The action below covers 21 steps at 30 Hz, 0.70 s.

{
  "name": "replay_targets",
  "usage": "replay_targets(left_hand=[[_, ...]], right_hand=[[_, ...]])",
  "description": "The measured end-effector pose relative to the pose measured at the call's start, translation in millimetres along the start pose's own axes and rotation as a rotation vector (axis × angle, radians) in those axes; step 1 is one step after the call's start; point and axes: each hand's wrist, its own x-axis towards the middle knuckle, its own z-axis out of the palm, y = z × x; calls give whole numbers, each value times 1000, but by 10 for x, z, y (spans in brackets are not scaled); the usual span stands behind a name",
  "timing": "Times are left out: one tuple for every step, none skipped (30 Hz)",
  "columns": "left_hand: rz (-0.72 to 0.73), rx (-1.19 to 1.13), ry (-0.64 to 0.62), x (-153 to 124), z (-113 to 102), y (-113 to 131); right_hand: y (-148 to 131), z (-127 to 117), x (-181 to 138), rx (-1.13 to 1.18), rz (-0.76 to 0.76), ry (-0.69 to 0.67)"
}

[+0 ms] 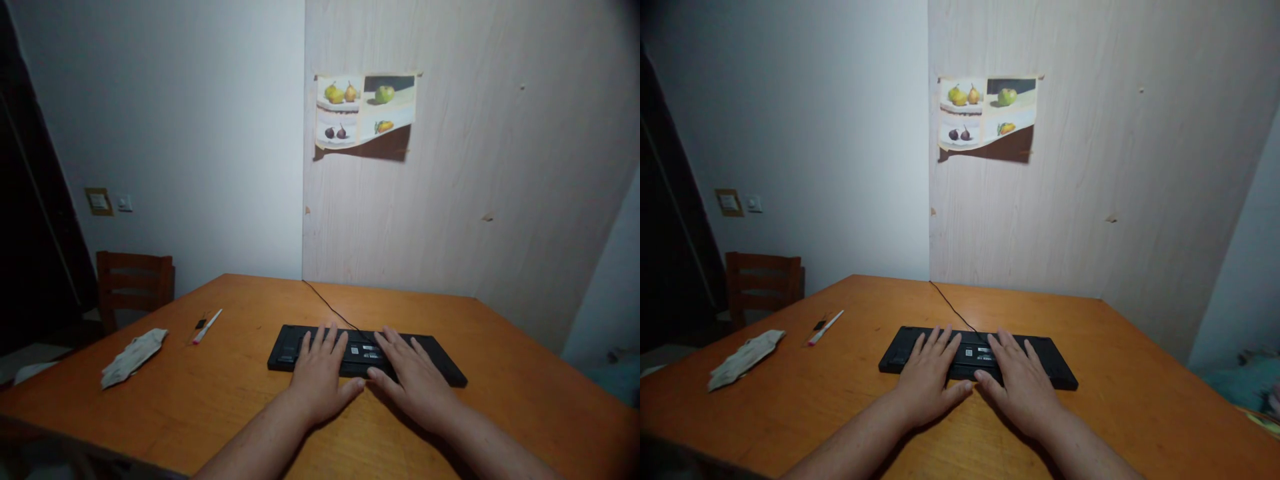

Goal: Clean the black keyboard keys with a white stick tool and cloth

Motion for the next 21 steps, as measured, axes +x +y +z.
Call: replay_targets(left_hand=[[23, -9, -2, -3, 4, 6], [45, -21, -25, -5, 8, 9], [58, -31, -55, -5, 12, 10], [58, -37, -72, -4, 14, 7], [48, -36, -70, -1, 13, 2], [34, -32, -58, 4, 10, -5], [21, -27, -56, 10, 6, -14], [11, -22, -68, 17, -1, -23], [5, -18, -91, 25, -10, -33], [2, -15, -112, 33, -20, -42], [-1, -11, -116, 41, -31, -51], [-8, -4, -103, 48, -44, -61], [-21, 4, -88, 54, -59, -71], [-35, 13, -87, 59, -75, -81], [-45, 21, -107, 63, -92, -92], [-50, 28, -138, 67, -109, -102], [-52, 33, -161, 71, -125, -112], [-54, 39, -159, 76, -139, -120], [-59, 45, -136, 81, -150, -126], [-69, 49, -110, 88, -158, -130], [-79, 51, -100, 94, -164, -133]], right_hand=[[-22, -7, 10, 5, -16, -21], [-38, -15, 21, 14, -37, -55], [-48, -26, 31, 24, -52, -86], [-49, -37, 41, 31, -51, -98], [-39, -48, 50, 33, -31, -84], [-20, -58, 58, 30, -3, -60], [10, -66, 63, 27, 22, -44], [47, -71, 67, 24, 37, -48], [92, -75, 68, 23, 44, -65], [141, -76, 68, 27, 47, -85], [194, -78, 67, 30, 57, -90], [248, -79, 65, 26, 79, -75], [304, -81, 64, 17, 113, -51], [360, -83, 63, 3, 144, -37], [414, -85, 63, -9, 166, -42], [464, -85, 64, -18, 180, -62], [509, -85, 67, -22, 189, -78], [547, -83, 71, -26, 199, -75], [577, -80, 75, -34, 213, -51], [599, -77, 79, -43, 224, -22], [613, -74, 83, -52, 224, -8]])
